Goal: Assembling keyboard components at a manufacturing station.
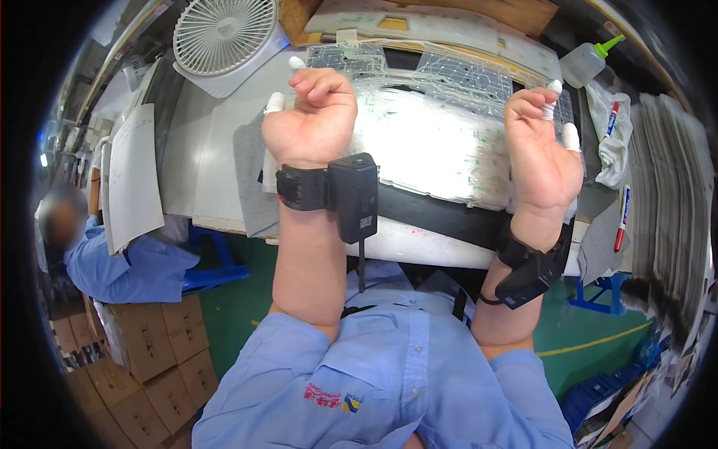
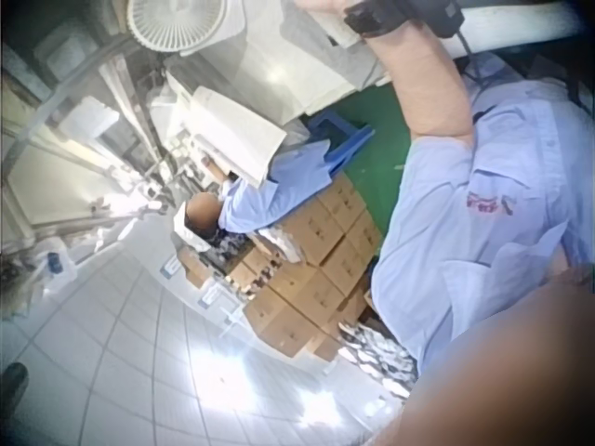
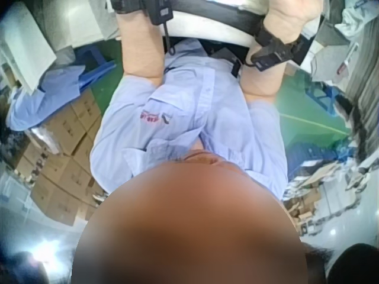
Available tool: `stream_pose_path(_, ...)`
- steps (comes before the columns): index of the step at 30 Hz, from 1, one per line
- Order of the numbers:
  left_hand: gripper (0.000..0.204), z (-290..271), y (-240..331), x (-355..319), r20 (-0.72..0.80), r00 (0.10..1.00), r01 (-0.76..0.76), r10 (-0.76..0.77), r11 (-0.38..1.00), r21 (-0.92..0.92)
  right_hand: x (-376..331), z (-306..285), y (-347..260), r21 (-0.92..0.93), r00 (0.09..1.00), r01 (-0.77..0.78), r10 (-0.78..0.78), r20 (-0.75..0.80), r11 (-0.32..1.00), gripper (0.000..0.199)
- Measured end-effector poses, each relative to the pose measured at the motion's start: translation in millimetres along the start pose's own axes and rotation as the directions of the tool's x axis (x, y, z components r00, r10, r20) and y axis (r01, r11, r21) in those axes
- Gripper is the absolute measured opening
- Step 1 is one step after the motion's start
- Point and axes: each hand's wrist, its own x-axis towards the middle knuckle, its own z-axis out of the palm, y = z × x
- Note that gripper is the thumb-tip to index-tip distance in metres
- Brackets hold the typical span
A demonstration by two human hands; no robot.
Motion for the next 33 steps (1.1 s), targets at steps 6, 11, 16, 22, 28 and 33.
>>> stream_pose_path(6,0.038,0.5,0.0,0.4,-0.007,1.000,0.015,-0.015,1.000,0.012,0.9,-1.8,-1.1,-0.005,1.000,0.009,-0.009,0.003,1.000,0.046)
stream_pose_path(11,0.035,-0.2,-1.5,-0.4,-0.005,1.000,0.016,-0.016,1.000,0.012,0.6,-1.7,-1.3,-0.016,1.000,0.013,-0.013,-0.005,1.000,0.046)
stream_pose_path(16,0.031,-1.5,-3.7,1.4,-0.016,1.000,0.000,0.000,1.000,0.011,1.1,-1.6,-2.7,-0.037,1.000,0.022,-0.022,-0.001,0.999,0.048)
stream_pose_path(22,0.031,-1.7,-4.0,1.7,-0.024,0.999,0.025,-0.024,1.000,0.019,1.9,-2.1,0.3,-0.026,0.999,0.042,-0.043,-0.019,0.999,0.057)
stream_pose_path(28,0.027,-1.3,-14.7,-0.3,-0.026,0.996,0.080,-0.080,0.997,-0.008,3.5,-5.1,-4.6,-0.030,1.000,0.013,-0.013,0.001,0.999,0.059)
stream_pose_path(33,0.023,-1.0,-15.6,0.5,-0.017,0.994,0.104,-0.105,0.994,-0.037,3.1,-7.1,-5.4,-0.023,1.000,0.020,-0.020,0.002,1.000,0.061)
